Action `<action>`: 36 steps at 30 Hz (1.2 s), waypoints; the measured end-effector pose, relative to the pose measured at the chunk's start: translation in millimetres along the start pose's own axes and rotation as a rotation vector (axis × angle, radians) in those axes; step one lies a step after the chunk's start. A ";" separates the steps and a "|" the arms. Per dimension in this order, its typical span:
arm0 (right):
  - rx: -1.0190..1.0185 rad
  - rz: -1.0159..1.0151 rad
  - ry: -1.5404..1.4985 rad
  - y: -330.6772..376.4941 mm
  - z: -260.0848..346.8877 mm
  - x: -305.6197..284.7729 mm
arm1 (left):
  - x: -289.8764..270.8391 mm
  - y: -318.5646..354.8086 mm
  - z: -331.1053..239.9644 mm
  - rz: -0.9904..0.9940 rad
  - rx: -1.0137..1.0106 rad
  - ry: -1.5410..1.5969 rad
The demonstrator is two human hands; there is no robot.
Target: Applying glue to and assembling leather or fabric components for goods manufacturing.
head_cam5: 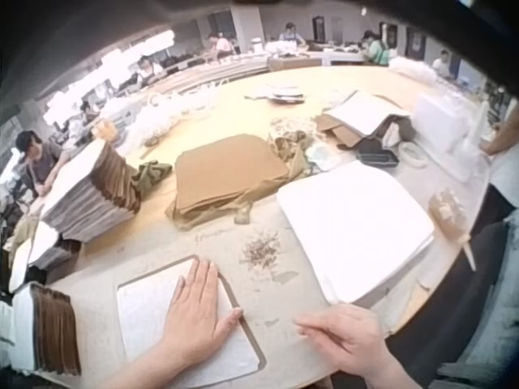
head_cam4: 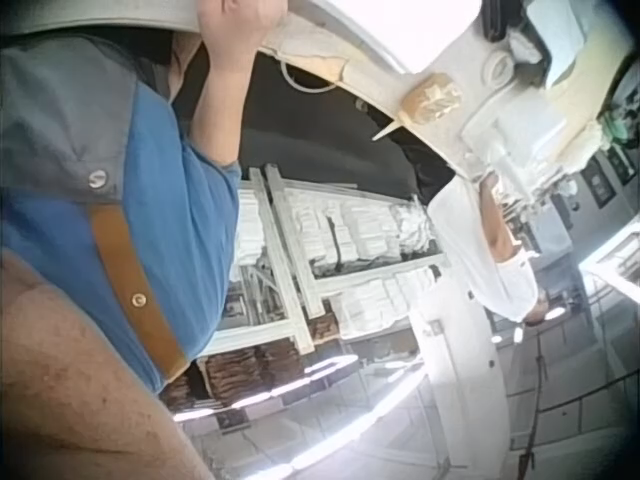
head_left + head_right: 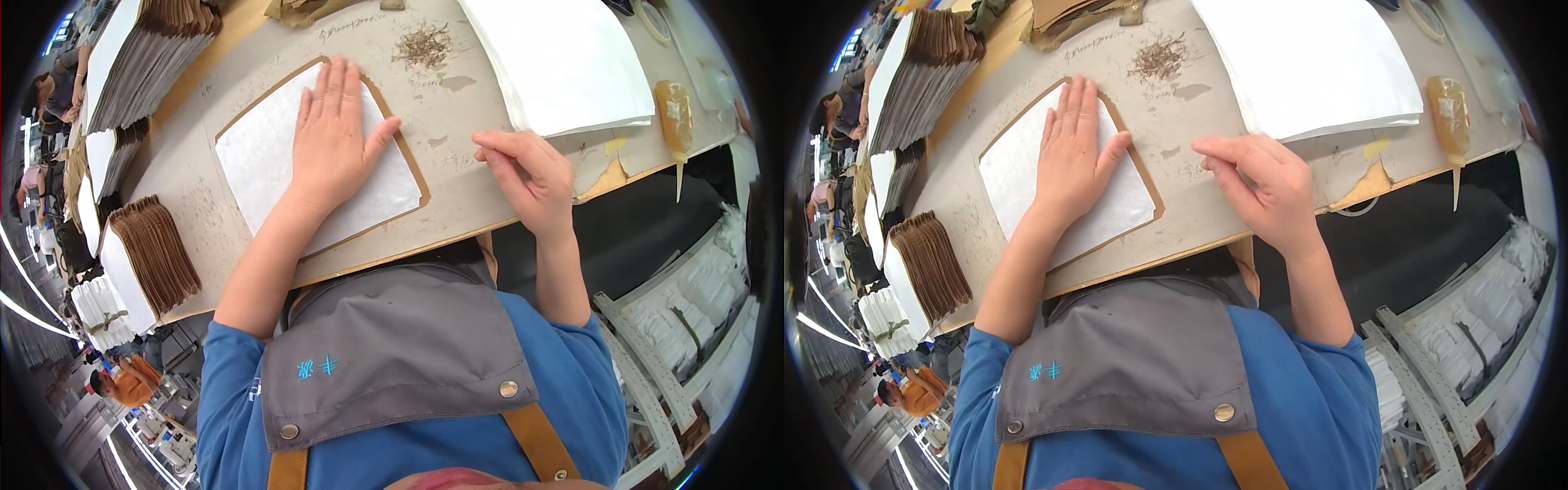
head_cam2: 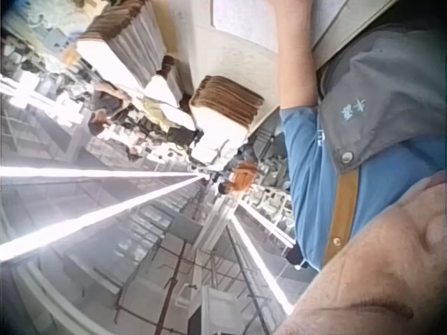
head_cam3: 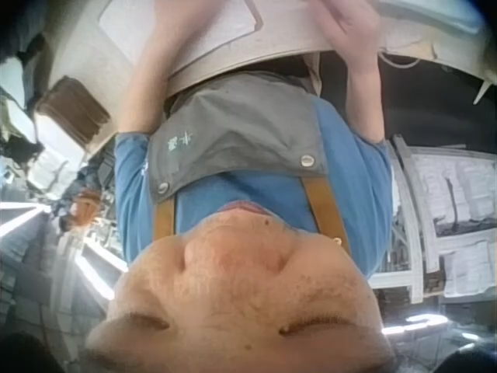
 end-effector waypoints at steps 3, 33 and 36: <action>0.016 0.033 0.003 -1.4 -3.9 1.0 | -1.7 2.7 -6.8 0.024 0.116 -0.023; 0.122 0.008 0.054 3.1 -12.2 9.0 | 7.0 206.5 38.0 0.478 0.283 -0.097; 0.126 0.006 0.110 3.4 -12.5 9.9 | 4.6 208.5 36.4 0.441 0.302 -0.093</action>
Point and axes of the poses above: each hand's wrist, its own y-axis away from the middle knuckle, its own x-axis out of the palm, z = x × y, the point moved 9 cm from there along -y, towards the middle knuckle, and after that the axes turned 10 degrees about z, right-handed, at the moved point
